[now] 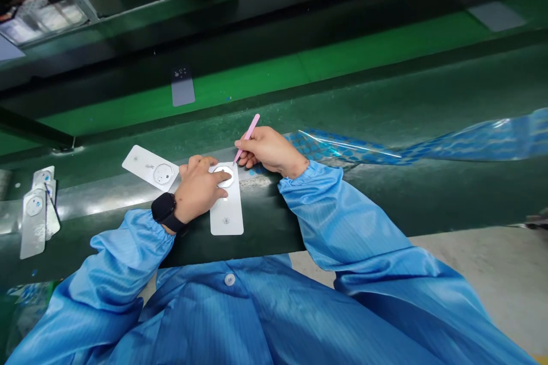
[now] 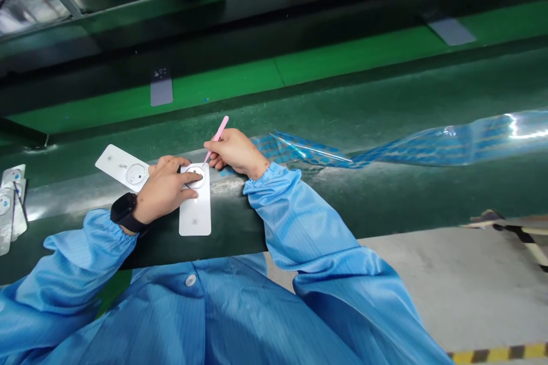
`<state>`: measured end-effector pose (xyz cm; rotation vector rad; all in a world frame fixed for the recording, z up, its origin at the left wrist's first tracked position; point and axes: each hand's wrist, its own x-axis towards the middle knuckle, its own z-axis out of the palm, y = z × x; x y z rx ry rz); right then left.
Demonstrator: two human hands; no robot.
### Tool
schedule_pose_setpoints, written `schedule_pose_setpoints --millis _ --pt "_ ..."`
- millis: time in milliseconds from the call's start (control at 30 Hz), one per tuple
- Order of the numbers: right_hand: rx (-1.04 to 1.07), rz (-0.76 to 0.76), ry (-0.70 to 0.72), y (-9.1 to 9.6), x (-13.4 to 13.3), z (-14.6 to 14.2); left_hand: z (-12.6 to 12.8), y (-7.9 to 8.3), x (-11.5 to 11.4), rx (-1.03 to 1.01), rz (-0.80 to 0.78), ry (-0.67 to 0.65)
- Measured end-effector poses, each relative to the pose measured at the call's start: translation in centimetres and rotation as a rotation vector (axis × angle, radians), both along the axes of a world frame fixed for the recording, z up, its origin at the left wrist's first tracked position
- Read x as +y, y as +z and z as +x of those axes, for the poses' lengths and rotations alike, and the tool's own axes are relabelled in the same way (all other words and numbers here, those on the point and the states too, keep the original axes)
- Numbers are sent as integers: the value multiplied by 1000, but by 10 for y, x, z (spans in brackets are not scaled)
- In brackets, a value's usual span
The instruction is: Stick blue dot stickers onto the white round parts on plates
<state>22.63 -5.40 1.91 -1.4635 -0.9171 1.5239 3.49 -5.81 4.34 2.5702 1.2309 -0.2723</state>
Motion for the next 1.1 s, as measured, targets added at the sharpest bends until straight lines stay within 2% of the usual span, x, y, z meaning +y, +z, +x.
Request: schedule_pose_setpoints --millis 167,467,833,900,967,1033,1100 --pt "38 -8 -14 1 1 1 1 0 -1 -17 -2 14" --pt "100 -29 1 0 3 3 -5 -9 0 -64 38 -33" --pt "178 -30 -26 -2 3 6 11 3 6 -14 -69 70" --pt "200 -42 -27 -1 4 8 7 7 16 -43 -76 70" --pt "228 -51 -38 -1 5 10 -5 16 36 -125 -93 65" --pt "261 -56 -46 -1 5 12 -25 30 68 -253 -123 88" --pt "293 -61 -44 -2 5 13 -50 51 108 -361 -139 173"
